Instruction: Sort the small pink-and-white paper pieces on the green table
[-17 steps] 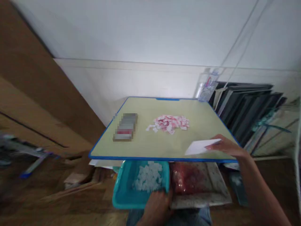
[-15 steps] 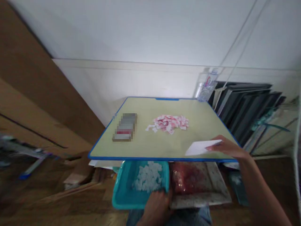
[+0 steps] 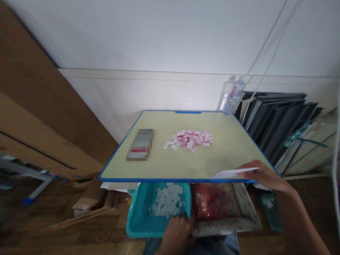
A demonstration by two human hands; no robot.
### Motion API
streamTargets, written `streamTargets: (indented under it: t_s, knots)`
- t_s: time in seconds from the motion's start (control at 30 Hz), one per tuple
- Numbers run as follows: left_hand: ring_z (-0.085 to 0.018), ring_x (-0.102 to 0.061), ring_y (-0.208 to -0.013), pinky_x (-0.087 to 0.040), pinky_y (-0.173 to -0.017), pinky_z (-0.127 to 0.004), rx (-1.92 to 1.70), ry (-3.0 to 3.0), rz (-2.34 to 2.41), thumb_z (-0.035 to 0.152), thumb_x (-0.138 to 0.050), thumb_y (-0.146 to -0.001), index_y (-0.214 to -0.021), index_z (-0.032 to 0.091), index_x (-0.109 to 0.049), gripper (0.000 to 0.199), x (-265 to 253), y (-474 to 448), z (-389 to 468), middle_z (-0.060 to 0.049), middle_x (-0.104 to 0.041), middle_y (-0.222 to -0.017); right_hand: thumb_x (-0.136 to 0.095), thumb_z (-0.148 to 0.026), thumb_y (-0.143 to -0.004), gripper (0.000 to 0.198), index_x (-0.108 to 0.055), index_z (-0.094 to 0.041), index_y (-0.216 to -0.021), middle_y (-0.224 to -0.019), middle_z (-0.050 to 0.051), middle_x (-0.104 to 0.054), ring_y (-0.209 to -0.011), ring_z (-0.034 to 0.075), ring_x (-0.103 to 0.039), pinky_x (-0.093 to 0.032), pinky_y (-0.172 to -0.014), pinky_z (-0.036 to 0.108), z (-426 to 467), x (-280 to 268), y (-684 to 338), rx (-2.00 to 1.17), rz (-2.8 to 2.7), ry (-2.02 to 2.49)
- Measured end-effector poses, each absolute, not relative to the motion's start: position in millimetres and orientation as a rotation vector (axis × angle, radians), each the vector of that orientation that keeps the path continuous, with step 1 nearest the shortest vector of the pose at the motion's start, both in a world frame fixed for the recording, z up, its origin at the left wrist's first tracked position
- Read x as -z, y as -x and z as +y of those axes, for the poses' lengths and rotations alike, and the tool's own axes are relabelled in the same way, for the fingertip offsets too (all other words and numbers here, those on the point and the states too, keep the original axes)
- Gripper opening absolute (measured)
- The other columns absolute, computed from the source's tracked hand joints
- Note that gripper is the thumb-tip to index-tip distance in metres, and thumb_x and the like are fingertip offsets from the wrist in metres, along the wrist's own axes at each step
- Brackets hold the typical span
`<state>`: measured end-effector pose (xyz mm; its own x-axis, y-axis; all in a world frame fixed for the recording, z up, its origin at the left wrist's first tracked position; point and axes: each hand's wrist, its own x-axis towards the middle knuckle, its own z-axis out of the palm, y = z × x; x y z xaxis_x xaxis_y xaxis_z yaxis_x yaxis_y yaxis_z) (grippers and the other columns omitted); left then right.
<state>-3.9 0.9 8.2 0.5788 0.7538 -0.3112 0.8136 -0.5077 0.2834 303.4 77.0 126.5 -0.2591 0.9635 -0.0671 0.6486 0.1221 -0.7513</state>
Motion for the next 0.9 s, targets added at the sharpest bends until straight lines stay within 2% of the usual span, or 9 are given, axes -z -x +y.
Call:
streamTargets:
  t_s: [0.1, 0.27, 0.4, 0.57, 0.8, 0.9]
  knots:
    - [-0.027, -0.055, -0.073, -0.04, -0.061, -0.034, 0.197, -2.408, 1.236, 0.035, -0.05, -0.076, -0.107, 0.018, -0.051, 0.035, -12, 5, 2, -0.01, -0.06, -0.081, -0.055, -0.042, -0.07, 0.036, -0.069, -0.01, -0.079, -0.06, 0.004, -0.061, -0.052, 0.014, -0.051, -0.037, -0.044, 0.022, 83, -128, -306, -0.935, -1.989, 1.564]
    - [-0.027, -0.056, -0.073, -0.041, -0.062, -0.035, 0.203, -2.403, 1.221, 0.036, -0.052, -0.074, -0.107, 0.019, -0.05, 0.037, -19, 10, 4, -0.01, -0.06, -0.081, -0.055, -0.043, -0.07, 0.035, -0.069, -0.012, -0.077, -0.069, 0.006, -0.067, -0.059, 0.018, -0.058, -0.043, -0.049, 0.024, 111, -128, -299, -0.589, -1.869, 1.566]
    - [-0.029, -0.055, -0.078, -0.042, -0.063, -0.037, 0.233, -2.411, 1.221, 0.035, -0.054, -0.072, -0.103, 0.019, -0.052, 0.035, -15, 14, 1, -0.012, -0.06, -0.086, -0.053, -0.042, -0.072, 0.035, -0.068, -0.013, -0.082, -0.073, 0.007, -0.07, -0.062, 0.021, -0.062, -0.046, -0.051, 0.026, 132, -128, -286, -0.438, -1.835, 1.574]
    - [-0.029, -0.055, -0.08, -0.042, -0.066, -0.038, 0.32, -2.369, 1.195, 0.034, -0.059, -0.067, -0.103, 0.019, -0.053, 0.039, -5, 15, -4, -0.012, -0.06, -0.089, -0.053, -0.039, -0.073, 0.031, -0.068, -0.014, -0.083, -0.077, 0.006, -0.07, -0.065, 0.022, -0.063, -0.049, -0.055, 0.028, 144, -127, -269, -0.493, -1.921, 1.44]
    - [-0.029, -0.055, -0.079, -0.042, -0.066, -0.038, 0.268, -2.356, 1.211, 0.034, -0.055, -0.07, -0.104, 0.021, -0.053, 0.036, -7, 15, -5, -0.01, -0.061, -0.087, -0.051, -0.031, -0.076, 0.026, -0.067, -0.016, -0.091, -0.095, 0.007, -0.066, -0.084, 0.025, -0.062, -0.046, -0.075, 0.035, 166, -110, -235, -0.487, -1.939, 1.264]
    - [-0.03, -0.055, -0.078, -0.043, -0.065, -0.037, 0.297, -2.336, 1.221, 0.035, -0.057, -0.068, -0.106, 0.022, -0.052, 0.04, -7, 15, -4, -0.01, -0.061, -0.088, -0.05, -0.031, -0.077, 0.026, -0.067, -0.017, -0.091, -0.095, 0.005, -0.067, -0.083, 0.025, -0.062, -0.047, -0.073, 0.034, 173, -110, -230, -0.496, -1.977, 1.246]
